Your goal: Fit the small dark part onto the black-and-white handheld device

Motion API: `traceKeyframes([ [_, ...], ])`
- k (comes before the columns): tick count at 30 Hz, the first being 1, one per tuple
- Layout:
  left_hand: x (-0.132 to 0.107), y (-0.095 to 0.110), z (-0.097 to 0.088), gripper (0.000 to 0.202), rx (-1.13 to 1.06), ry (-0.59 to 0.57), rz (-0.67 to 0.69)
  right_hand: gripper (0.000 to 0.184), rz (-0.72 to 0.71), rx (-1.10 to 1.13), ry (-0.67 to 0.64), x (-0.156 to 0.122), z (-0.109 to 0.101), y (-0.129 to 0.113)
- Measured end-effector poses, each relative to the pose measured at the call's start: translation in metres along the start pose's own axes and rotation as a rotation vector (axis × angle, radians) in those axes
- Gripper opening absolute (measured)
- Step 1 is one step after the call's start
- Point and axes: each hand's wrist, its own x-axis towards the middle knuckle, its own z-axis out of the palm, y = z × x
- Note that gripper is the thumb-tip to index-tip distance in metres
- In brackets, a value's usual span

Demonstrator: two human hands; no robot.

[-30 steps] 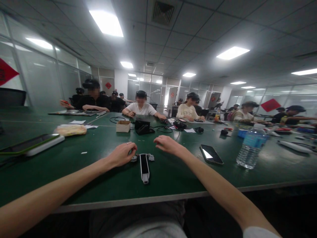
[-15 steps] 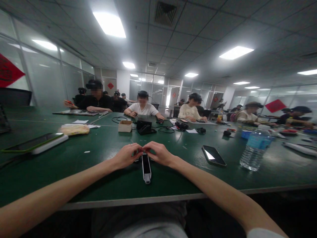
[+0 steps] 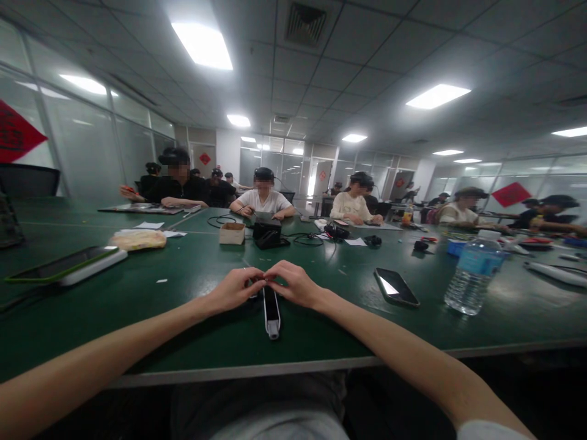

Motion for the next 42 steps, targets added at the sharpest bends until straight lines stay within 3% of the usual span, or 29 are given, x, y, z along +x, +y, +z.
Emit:
traceKeyframes([
  [5, 0.000, -0.002, -0.002, 0.028, 0.012, -0.023, 0.011, 0.008, 0.000, -0.044, -0.079, 0.000, 0.001, -0.001],
  [10, 0.005, -0.016, -0.010, 0.026, 0.130, -0.026, 0.041, 0.008, 0.025, -0.058, -0.069, -0.001, -0.002, 0.005],
  [18, 0.005, -0.026, -0.015, 0.021, 0.189, -0.191, -0.065, 0.009, 0.080, -0.057, -0.133, -0.005, -0.004, 0.015],
  [25, 0.005, -0.022, -0.013, 0.025, 0.138, -0.194, -0.124, 0.010, 0.108, -0.041, -0.222, -0.005, -0.001, 0.011],
  [42, 0.005, -0.025, -0.009, 0.025, 0.030, -0.165, -0.192, 0.011, 0.142, -0.021, -0.239, -0.004, -0.003, 0.010],
])
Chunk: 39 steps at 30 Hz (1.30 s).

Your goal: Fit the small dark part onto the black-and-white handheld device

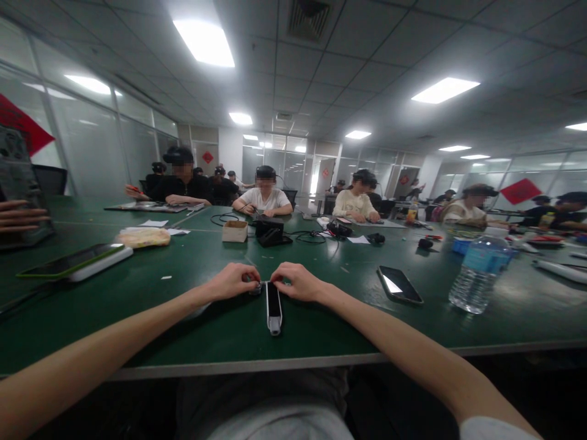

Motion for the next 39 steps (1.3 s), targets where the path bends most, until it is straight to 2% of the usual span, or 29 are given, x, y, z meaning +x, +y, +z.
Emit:
traceKeyframes([
  [20, 0.0002, 0.0023, -0.0023, 0.025, -0.026, 0.018, -0.042, 0.012, -0.008, -0.005, -0.010, 0.0000, 0.0013, 0.0025],
  [29, 0.0003, 0.0004, -0.0020, 0.034, 0.027, -0.023, -0.016, 0.012, -0.011, -0.005, -0.009, -0.0001, 0.0019, 0.0033],
  [39, 0.0009, -0.0012, 0.0004, 0.035, 0.092, -0.017, 0.022, 0.012, -0.002, -0.004, -0.008, 0.0006, 0.0016, 0.0016],
])
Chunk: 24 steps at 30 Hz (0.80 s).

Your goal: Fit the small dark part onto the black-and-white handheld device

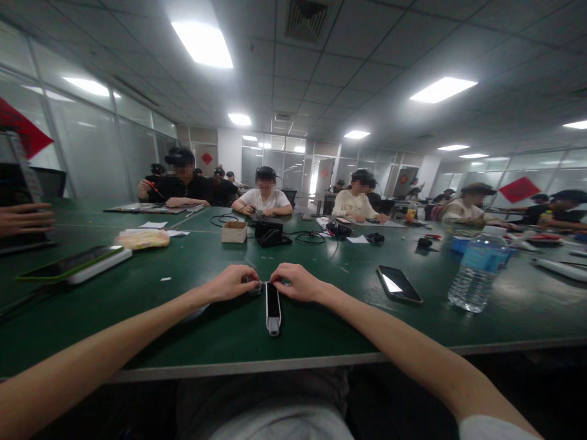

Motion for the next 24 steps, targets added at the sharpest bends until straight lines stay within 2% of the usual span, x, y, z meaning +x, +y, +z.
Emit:
traceKeyframes([
  [18, -0.0024, 0.0043, -0.0034, 0.032, -0.058, -0.012, -0.042, 0.011, 0.010, -0.003, -0.019, 0.0001, -0.0026, -0.0029],
  [24, -0.0003, 0.0036, -0.0015, 0.034, -0.011, 0.003, -0.039, 0.012, 0.000, -0.009, -0.011, 0.0008, -0.0023, -0.0028],
])
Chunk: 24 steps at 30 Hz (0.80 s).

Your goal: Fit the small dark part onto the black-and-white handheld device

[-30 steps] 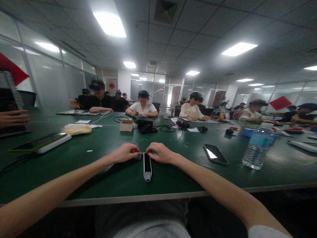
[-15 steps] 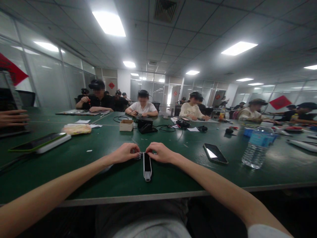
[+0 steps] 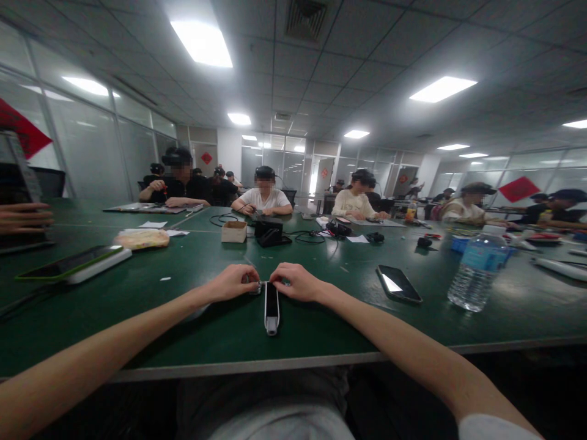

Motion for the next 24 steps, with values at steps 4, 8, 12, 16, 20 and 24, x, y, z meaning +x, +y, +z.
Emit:
traceKeyframes([
  [4, 0.0009, -0.0020, 0.0022, 0.037, 0.023, -0.004, 0.009, 0.012, -0.013, 0.002, 0.008, -0.0003, 0.0017, 0.0016],
  [8, 0.0010, -0.0044, 0.0030, 0.036, 0.008, 0.019, 0.024, 0.012, -0.016, 0.004, 0.008, -0.0005, 0.0016, 0.0018],
  [12, 0.0007, -0.0043, 0.0025, 0.034, -0.005, 0.026, 0.015, 0.012, -0.012, 0.010, 0.004, -0.0005, 0.0009, 0.0011],
  [16, 0.0004, -0.0018, 0.0020, 0.033, -0.021, 0.030, -0.001, 0.012, -0.002, 0.009, -0.003, -0.0006, 0.0001, 0.0003],
  [20, -0.0002, 0.0003, 0.0021, 0.037, 0.009, 0.037, 0.010, 0.012, -0.005, 0.010, 0.000, -0.0004, -0.0003, 0.0000],
  [24, -0.0005, 0.0004, 0.0025, 0.036, 0.033, 0.031, 0.016, 0.012, -0.001, 0.006, -0.002, 0.0000, 0.0001, 0.0001],
])
